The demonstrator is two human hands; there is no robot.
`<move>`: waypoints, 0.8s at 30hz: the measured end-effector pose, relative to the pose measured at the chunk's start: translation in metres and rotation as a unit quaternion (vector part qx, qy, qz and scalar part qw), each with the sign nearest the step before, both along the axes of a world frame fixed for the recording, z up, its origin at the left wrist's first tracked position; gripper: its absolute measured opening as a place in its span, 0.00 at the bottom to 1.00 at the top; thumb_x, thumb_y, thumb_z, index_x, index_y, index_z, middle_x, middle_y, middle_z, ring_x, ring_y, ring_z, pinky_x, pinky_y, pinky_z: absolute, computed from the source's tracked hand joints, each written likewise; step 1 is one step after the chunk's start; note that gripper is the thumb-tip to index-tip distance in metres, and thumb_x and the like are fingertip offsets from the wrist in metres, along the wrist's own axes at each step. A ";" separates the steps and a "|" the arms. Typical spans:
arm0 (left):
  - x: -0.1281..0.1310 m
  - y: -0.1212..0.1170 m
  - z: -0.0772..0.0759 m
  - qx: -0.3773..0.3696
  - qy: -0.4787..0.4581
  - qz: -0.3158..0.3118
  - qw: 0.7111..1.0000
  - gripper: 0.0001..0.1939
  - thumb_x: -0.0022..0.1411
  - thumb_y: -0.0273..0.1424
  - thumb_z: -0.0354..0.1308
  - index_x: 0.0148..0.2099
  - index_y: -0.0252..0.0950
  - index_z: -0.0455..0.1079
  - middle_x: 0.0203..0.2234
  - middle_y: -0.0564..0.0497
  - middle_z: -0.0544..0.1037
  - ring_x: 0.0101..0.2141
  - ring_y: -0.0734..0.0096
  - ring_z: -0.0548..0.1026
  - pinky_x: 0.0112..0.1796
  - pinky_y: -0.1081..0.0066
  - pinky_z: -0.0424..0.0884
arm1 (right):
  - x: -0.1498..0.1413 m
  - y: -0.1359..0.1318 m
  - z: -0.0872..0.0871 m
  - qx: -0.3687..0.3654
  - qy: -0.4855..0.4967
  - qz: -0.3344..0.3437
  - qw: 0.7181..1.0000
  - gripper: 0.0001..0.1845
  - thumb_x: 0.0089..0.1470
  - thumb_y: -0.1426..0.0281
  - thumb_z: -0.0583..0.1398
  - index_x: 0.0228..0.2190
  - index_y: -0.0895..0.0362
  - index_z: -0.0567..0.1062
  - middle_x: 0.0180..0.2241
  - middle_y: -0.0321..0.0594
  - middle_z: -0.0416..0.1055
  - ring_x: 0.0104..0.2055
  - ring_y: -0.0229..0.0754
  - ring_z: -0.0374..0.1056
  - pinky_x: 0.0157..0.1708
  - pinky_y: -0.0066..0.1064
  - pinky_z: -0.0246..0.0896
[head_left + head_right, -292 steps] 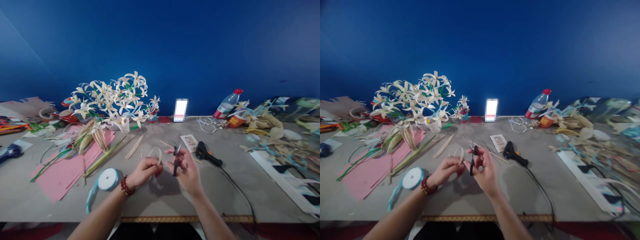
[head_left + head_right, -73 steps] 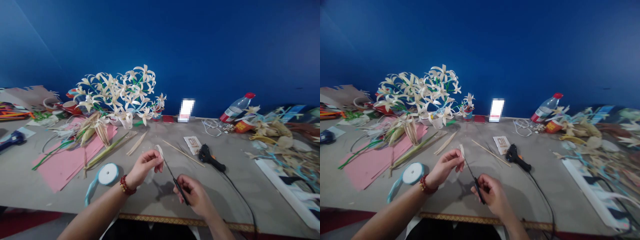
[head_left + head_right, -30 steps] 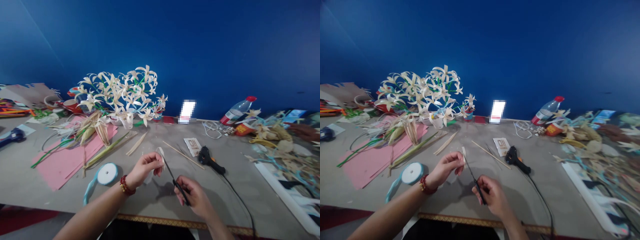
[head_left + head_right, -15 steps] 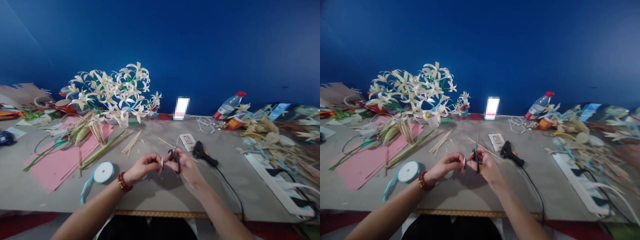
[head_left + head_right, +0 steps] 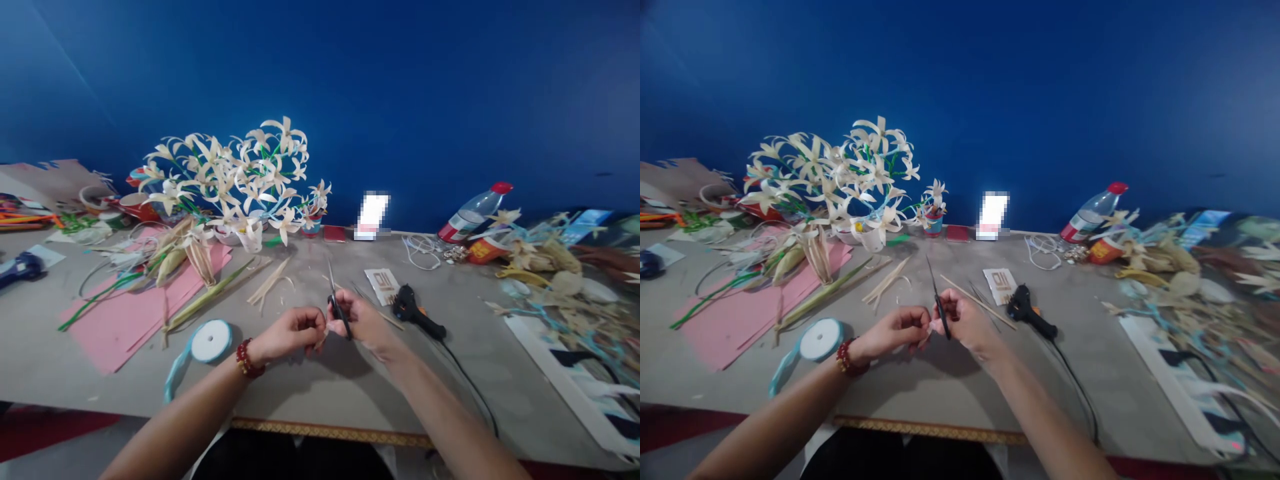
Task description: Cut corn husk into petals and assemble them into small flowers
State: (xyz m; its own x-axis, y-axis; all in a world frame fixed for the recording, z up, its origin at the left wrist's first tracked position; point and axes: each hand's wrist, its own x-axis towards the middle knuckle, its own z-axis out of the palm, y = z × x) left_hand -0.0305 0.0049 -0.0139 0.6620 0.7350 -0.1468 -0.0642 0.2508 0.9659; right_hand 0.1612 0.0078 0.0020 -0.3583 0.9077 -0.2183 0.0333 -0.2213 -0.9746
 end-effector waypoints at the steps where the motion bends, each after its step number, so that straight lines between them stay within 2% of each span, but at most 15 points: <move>1: -0.001 0.001 -0.001 0.006 0.000 0.010 1.000 0.10 0.57 0.34 0.60 0.30 0.34 0.65 0.21 0.53 0.73 0.20 0.79 0.67 0.23 0.78 0.61 | 0.000 0.001 0.000 0.000 0.007 -0.003 1.000 0.19 0.37 0.71 0.69 0.31 0.56 0.68 0.27 0.31 0.70 0.29 0.35 0.64 0.31 0.27 0.58; 7: -0.003 0.006 -0.007 0.011 -0.056 0.117 0.991 0.09 0.57 0.34 0.60 0.32 0.34 0.67 0.21 0.54 0.71 0.21 0.78 0.66 0.26 0.77 0.61 | 0.001 -0.002 -0.009 0.025 0.058 -0.047 0.997 0.16 0.40 0.71 0.68 0.31 0.55 0.68 0.28 0.32 0.69 0.29 0.35 0.63 0.29 0.26 0.56; 13: 0.001 0.001 -0.005 0.017 -0.044 0.087 0.995 0.10 0.58 0.35 0.60 0.32 0.33 0.66 0.21 0.54 0.70 0.22 0.78 0.66 0.25 0.77 0.61 | 0.002 -0.004 -0.015 0.061 0.076 -0.020 0.995 0.17 0.43 0.71 0.66 0.36 0.54 0.68 0.35 0.35 0.71 0.33 0.36 0.65 0.32 0.27 0.58; 17: 0.002 0.001 -0.003 0.019 -0.026 0.081 0.996 0.11 0.58 0.36 0.60 0.31 0.34 0.65 0.20 0.56 0.67 0.21 0.79 0.63 0.24 0.77 0.57 | 0.002 -0.005 -0.014 0.053 0.083 -0.009 0.995 0.16 0.43 0.71 0.66 0.35 0.54 0.68 0.32 0.33 0.70 0.33 0.36 0.65 0.32 0.27 0.59; 24: 0.002 0.001 -0.005 0.035 -0.012 0.097 0.995 0.11 0.57 0.36 0.60 0.32 0.34 0.65 0.21 0.55 0.67 0.21 0.79 0.63 0.25 0.77 0.58 | -0.002 -0.005 -0.015 0.071 0.038 -0.049 0.996 0.14 0.42 0.72 0.66 0.31 0.55 0.67 0.27 0.30 0.67 0.27 0.33 0.62 0.28 0.25 0.57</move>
State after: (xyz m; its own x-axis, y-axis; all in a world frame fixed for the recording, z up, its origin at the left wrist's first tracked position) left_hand -0.0285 0.0062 -0.0185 0.5090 0.8574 -0.0762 -0.1289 0.1634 0.9781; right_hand 0.1593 0.0027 -0.0129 -0.2763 0.9591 -0.0611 -0.0575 -0.0800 -0.9951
